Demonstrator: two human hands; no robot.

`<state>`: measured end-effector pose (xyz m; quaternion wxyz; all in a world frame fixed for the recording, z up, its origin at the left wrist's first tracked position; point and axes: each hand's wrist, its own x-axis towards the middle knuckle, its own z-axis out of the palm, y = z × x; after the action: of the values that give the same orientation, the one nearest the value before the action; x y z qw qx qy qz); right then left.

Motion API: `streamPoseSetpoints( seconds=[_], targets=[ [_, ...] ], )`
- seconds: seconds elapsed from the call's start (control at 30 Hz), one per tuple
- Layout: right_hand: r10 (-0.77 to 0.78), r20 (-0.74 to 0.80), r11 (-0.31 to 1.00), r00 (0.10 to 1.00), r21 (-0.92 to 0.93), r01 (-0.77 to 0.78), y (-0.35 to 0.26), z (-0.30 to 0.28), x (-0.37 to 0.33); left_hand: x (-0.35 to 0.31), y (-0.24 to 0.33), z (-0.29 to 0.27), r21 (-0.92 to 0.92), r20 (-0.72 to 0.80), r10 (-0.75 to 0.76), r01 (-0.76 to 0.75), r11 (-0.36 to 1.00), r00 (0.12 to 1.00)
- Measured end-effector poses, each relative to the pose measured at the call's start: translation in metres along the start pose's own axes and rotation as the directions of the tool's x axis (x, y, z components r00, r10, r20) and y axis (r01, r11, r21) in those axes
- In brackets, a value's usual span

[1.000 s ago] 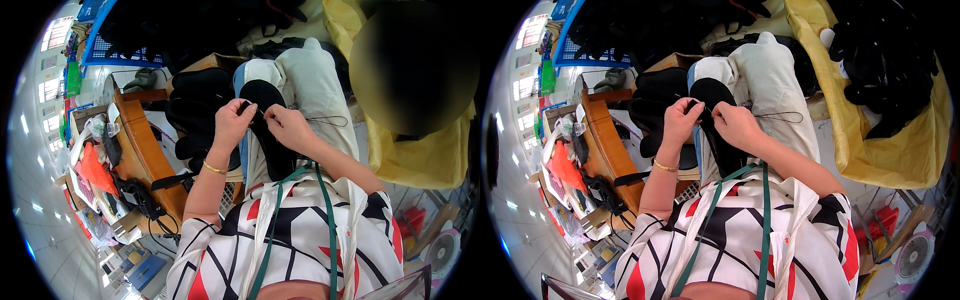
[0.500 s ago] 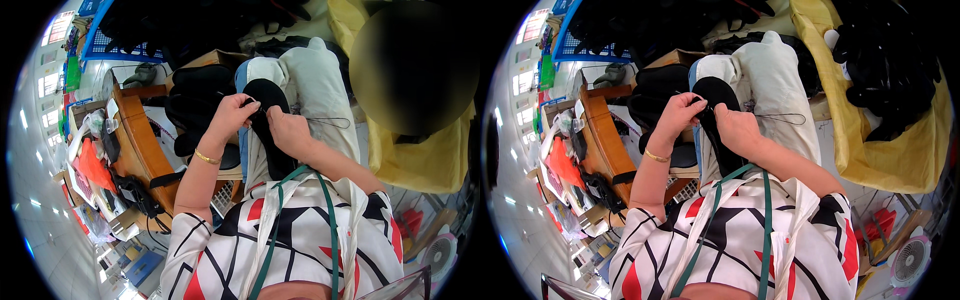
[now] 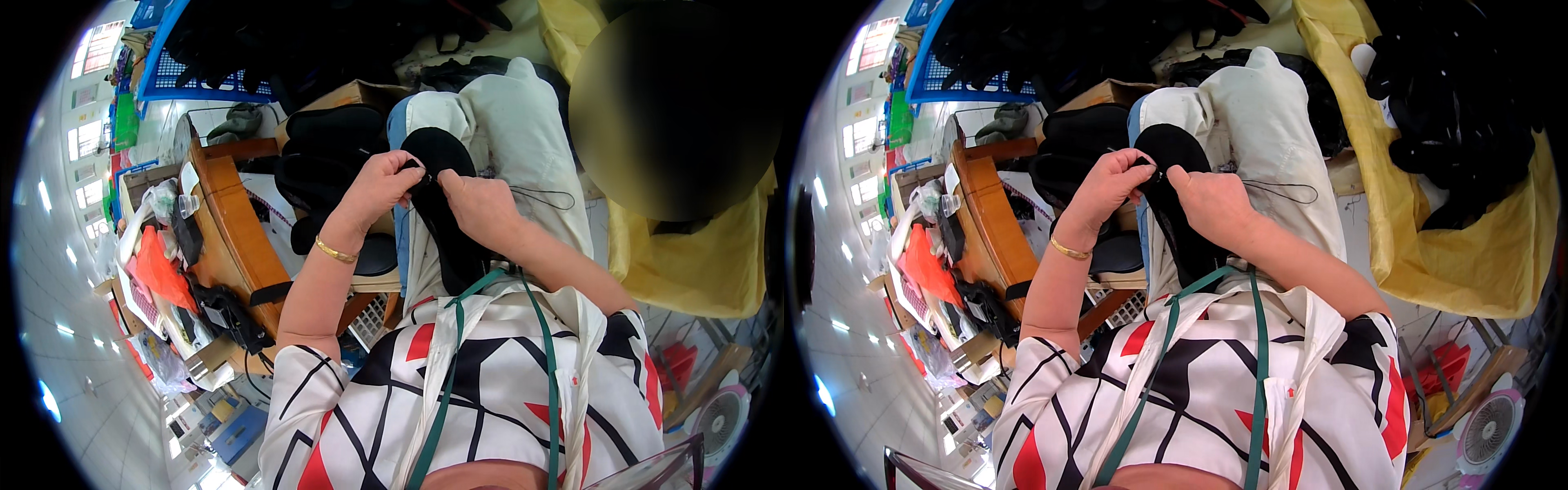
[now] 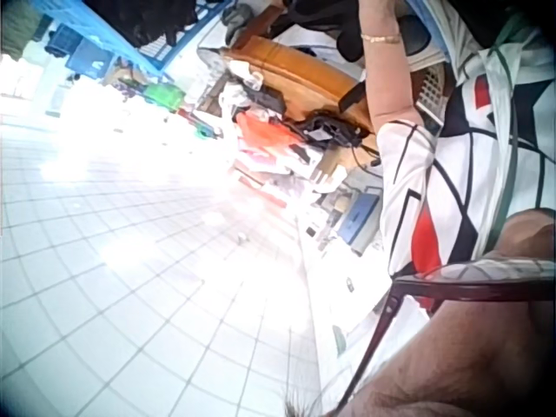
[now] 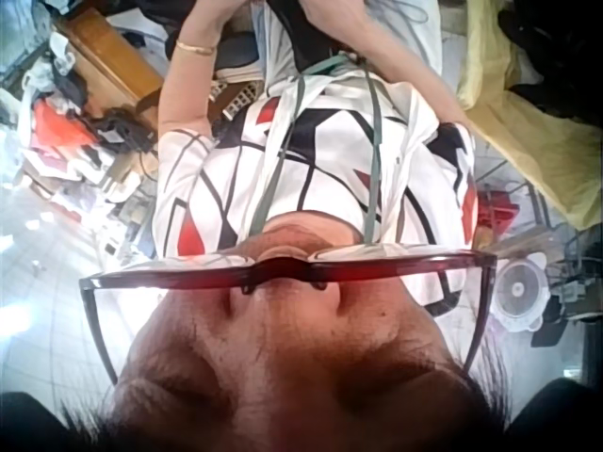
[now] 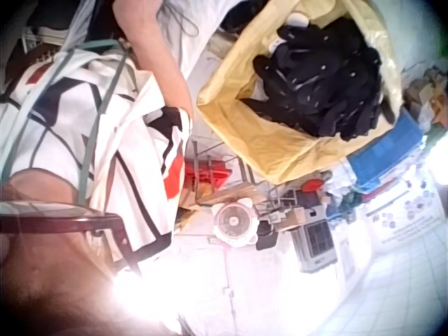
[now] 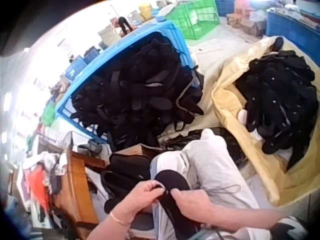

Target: The person sits cross-legged and hand-sews a black shoe using a needle and thread. They repeatedly insert the needle into the shoe material and pull the thread through to stitch the shoe. The person handles the shoe and needle directly, occasionally adjusting the thread.

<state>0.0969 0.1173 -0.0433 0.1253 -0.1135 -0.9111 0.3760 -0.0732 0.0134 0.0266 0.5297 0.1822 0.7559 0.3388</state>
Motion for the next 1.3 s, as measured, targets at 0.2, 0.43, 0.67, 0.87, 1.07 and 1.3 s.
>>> streamPoseSetpoints(
  seconds=[0.2, 0.43, 0.67, 0.87, 1.07, 1.3],
  targets=[
    [0.055, 0.127, 0.998, 0.99, 0.036, -0.06, 0.003, -0.009, 0.003, 0.001, 0.0, 0.0, 0.013, 0.002, 0.008, -0.008, 1.0, 1.0],
    [0.071, 0.134, 0.984, 0.988, 0.151, -0.091, 0.004, -0.016, 0.009, 0.002, -0.001, -0.002, 0.035, 0.023, -0.007, 0.006, 0.999, 1.0],
    [0.147, 0.042, 0.951, 0.988, 0.268, -0.153, -0.002, -0.001, 0.006, 0.002, -0.004, -0.003, -0.045, 0.066, -0.019, 0.022, 0.999, 0.998],
    [0.227, -0.047, 0.844, 0.973, 0.508, -0.173, -0.008, 0.006, 0.021, 0.001, -0.006, 0.0, -0.191, 0.046, 0.024, -0.015, 0.981, 0.999],
    [0.2, -0.045, 0.89, 0.979, 0.426, -0.163, -0.005, -0.021, 0.03, 0.008, -0.023, 0.0, -0.301, 0.01, 0.08, -0.073, 0.951, 0.997],
    [0.114, -0.362, 0.902, 0.925, 0.428, 0.057, 0.003, 0.006, 0.052, 0.013, -0.023, 0.001, -0.226, -0.014, 0.08, -0.081, 0.971, 0.997]
  ],
)
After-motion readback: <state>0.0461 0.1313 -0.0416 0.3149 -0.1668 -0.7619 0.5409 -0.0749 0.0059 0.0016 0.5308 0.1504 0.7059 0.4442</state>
